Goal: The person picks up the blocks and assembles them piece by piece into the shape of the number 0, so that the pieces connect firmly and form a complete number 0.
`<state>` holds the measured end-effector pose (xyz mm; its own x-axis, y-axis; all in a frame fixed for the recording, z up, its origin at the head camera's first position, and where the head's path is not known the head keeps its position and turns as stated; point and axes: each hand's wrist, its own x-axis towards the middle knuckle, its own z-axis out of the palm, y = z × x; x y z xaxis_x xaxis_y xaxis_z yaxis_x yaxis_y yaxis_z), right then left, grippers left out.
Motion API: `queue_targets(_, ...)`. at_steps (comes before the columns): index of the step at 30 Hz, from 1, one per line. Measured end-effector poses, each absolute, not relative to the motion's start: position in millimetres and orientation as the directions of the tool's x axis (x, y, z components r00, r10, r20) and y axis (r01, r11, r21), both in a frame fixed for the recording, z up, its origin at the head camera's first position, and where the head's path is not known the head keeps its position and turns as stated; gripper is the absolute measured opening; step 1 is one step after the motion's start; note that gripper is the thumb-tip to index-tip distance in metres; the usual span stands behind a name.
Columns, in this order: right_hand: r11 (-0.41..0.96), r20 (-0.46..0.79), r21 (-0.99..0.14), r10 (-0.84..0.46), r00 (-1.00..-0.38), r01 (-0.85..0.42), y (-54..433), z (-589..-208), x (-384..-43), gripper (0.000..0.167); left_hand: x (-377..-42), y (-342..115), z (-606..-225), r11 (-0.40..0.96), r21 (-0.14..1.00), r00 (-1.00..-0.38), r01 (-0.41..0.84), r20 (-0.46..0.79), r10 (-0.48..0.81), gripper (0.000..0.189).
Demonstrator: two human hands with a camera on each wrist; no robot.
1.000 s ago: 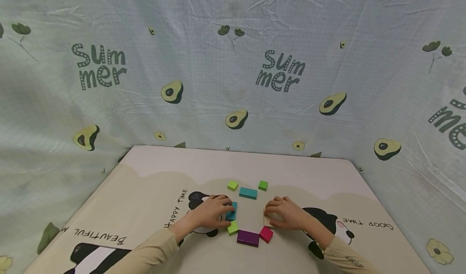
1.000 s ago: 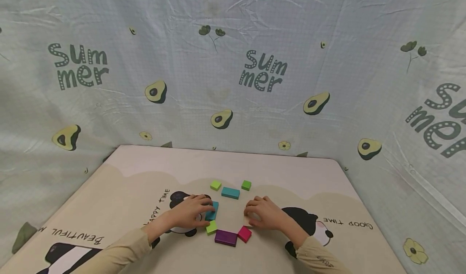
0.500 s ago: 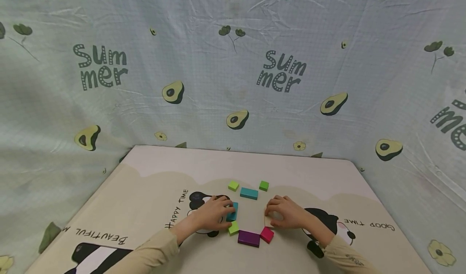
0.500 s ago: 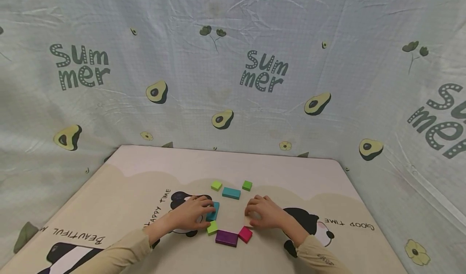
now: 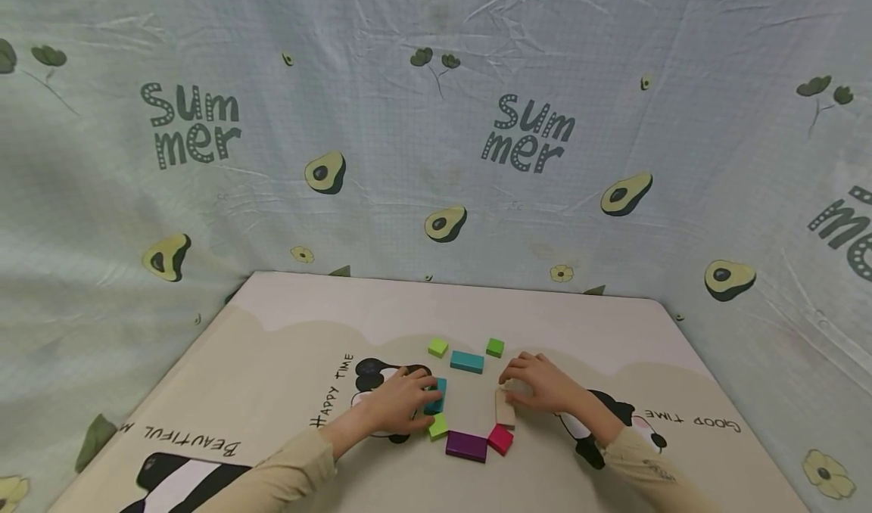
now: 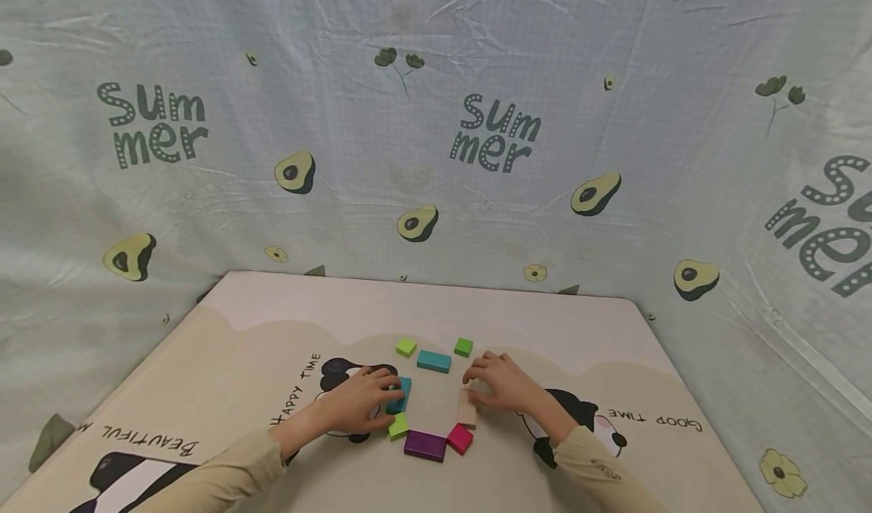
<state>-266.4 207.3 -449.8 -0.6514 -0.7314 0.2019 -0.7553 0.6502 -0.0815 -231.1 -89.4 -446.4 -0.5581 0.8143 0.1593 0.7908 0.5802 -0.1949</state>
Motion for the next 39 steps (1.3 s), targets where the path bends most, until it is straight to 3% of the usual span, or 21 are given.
queue_targets(23, 0.782, 0.196, 0.011, -0.613, -0.766, -0.623, 192, -452, -306, 0.033, -231, -88, -446, 0.588, -0.205, -0.574, 0.782, 0.132, 0.808, 0.034)
queue_targets(39, 0.765, 0.184, 0.110, -0.643, -0.743, -0.635, 185, -457, -317, 0.040, -233, -88, -450, 0.581, -0.209, -0.558, 0.786, 0.163, 0.814, 0.033)
